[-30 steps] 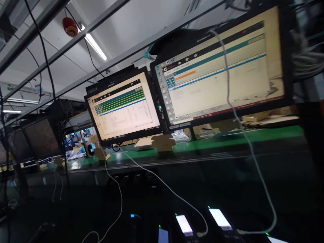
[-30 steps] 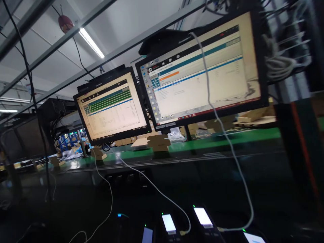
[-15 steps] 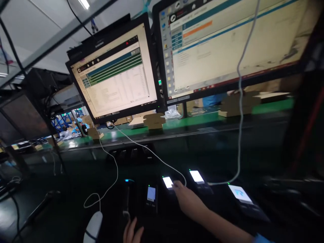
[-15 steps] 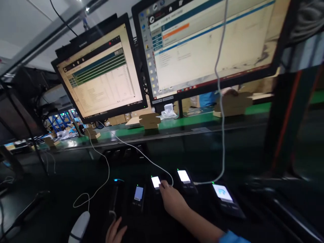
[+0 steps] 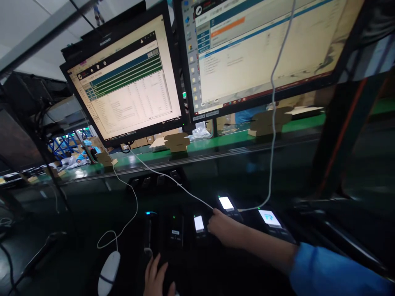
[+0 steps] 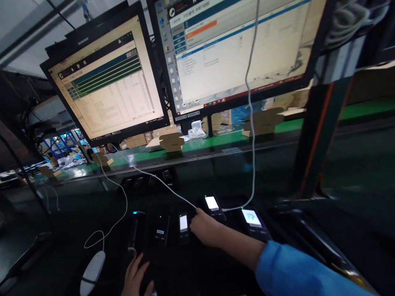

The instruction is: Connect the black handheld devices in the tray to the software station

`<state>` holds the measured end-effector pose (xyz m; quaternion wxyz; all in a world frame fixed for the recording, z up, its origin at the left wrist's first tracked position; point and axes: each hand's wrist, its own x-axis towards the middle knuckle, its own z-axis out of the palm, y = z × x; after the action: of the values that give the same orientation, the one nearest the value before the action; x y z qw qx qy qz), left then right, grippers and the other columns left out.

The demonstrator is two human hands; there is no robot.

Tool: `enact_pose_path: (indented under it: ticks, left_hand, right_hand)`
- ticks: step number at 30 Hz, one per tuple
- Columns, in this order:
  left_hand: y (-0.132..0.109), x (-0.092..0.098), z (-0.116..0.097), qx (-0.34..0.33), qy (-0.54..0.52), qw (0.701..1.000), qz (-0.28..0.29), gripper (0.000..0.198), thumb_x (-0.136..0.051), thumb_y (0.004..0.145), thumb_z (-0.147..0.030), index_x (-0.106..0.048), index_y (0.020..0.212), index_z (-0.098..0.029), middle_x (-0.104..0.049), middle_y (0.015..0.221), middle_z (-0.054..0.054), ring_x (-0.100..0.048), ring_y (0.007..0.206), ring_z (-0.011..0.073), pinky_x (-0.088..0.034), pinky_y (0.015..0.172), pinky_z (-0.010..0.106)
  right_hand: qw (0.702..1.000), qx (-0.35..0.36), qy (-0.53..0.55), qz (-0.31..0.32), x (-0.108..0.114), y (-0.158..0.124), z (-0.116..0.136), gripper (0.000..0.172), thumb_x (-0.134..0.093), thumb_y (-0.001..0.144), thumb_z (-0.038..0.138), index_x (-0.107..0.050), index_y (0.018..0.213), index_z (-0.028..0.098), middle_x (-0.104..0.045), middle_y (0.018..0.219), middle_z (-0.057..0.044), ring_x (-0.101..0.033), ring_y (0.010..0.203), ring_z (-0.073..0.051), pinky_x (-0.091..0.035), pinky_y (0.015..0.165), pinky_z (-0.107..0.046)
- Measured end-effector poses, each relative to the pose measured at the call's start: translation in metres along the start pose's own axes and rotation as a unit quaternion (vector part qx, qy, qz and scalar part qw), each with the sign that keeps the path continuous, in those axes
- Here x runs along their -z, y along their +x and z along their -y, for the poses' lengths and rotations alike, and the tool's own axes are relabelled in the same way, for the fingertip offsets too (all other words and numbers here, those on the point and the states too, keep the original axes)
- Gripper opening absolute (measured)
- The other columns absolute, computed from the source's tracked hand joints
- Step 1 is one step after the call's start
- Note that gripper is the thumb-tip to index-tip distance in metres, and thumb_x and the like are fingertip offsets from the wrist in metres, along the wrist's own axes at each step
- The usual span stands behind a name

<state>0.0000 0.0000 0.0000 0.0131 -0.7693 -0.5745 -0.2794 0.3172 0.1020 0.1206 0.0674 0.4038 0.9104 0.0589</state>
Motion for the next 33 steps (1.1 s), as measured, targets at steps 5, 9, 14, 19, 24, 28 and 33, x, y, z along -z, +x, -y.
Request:
enact_pose_path:
  ticks: [5, 9, 14, 19, 24, 28, 33]
  left_hand:
    - [-0.002, 0.005, -0.005, 0.047, -0.070, 0.996, 0.016, 0.040, -0.051, 0.085, -0.031, -0.064, 0.120, -0.019, -0.047, 0.141, 0.008, -0.035, 0.136, 0.0289, -0.039, 0.110, 0.050]
    - [-0.002, 0.031, -0.020, 0.114, -0.127, 0.985, 0.017, 0.043, -0.046, 0.089, -0.042, -0.063, 0.121, -0.018, -0.050, 0.136, 0.010, -0.043, 0.129, 0.0259, -0.041, 0.108, 0.048]
    - [0.055, 0.082, -0.045, 0.186, -0.095, 0.978, -0.013, 0.039, -0.044, 0.091, -0.032, -0.059, 0.119, -0.009, -0.055, 0.124, 0.016, -0.047, 0.121, 0.0253, -0.037, 0.109, 0.040]
    - [0.138, 0.075, -0.037, 0.344, -0.158, 0.917, 0.127, 0.025, -0.063, 0.084, -0.022, -0.061, 0.104, -0.006, -0.064, 0.095, 0.013, -0.061, 0.094, 0.0250, -0.048, 0.089, 0.040]
    - [0.144, 0.079, -0.024, 0.429, -0.263, 0.852, 0.146, 0.013, -0.056, 0.091, -0.021, -0.057, 0.085, -0.009, -0.057, 0.073, 0.001, -0.055, 0.063, 0.0101, -0.048, 0.062, 0.023]
    - [0.089, 0.140, -0.047, 0.417, -0.332, 0.841, 0.092, 0.021, -0.056, 0.086, -0.018, -0.054, 0.104, -0.009, -0.054, 0.074, -0.001, -0.052, 0.061, 0.0069, -0.041, 0.056, 0.018]
    - [0.001, 0.193, -0.108, 0.418, -0.405, 0.802, 0.136, 0.068, -0.081, 0.059, -0.048, -0.056, 0.110, -0.011, -0.057, 0.079, 0.001, -0.053, 0.068, 0.0105, -0.040, 0.059, 0.020]
  right_hand:
    - [0.999, 0.044, -0.029, -0.005, 0.011, 0.001, -0.012, 0.016, -0.058, 0.080, 0.012, -0.069, 0.069, 0.013, -0.064, 0.064, -0.006, -0.053, 0.058, -0.016, -0.029, 0.081, -0.036]
    - [0.998, 0.054, -0.036, -0.013, 0.013, 0.006, -0.027, 0.015, -0.060, 0.081, 0.016, -0.070, 0.071, 0.014, -0.065, 0.067, -0.006, -0.053, 0.060, -0.016, -0.029, 0.078, -0.034]
    - [0.998, 0.027, -0.034, -0.048, 0.024, 0.003, -0.043, 0.010, -0.063, 0.079, 0.012, -0.071, 0.072, 0.014, -0.065, 0.069, -0.006, -0.055, 0.068, -0.017, -0.028, 0.086, -0.035]
    - [0.985, -0.046, 0.008, -0.167, 0.038, -0.015, -0.021, 0.026, -0.049, 0.083, 0.002, -0.071, 0.089, 0.014, -0.064, 0.092, -0.012, -0.050, 0.098, -0.025, -0.022, 0.097, -0.044]
    - [0.948, -0.097, 0.111, -0.282, 0.027, -0.037, 0.010, 0.030, -0.041, 0.096, 0.013, -0.065, 0.112, 0.019, -0.063, 0.106, -0.010, -0.045, 0.109, -0.025, -0.021, 0.096, -0.048]
    - [0.915, -0.053, 0.223, -0.333, 0.006, -0.040, 0.020, 0.024, -0.048, 0.092, 0.012, -0.068, 0.102, 0.020, -0.065, 0.094, -0.006, -0.050, 0.100, -0.022, -0.023, 0.092, -0.044]
    - [0.920, -0.004, 0.232, -0.316, -0.009, -0.032, 0.031, 0.023, -0.055, 0.087, 0.009, -0.070, 0.098, 0.023, -0.067, 0.090, -0.003, -0.052, 0.099, -0.021, -0.021, 0.092, -0.045]
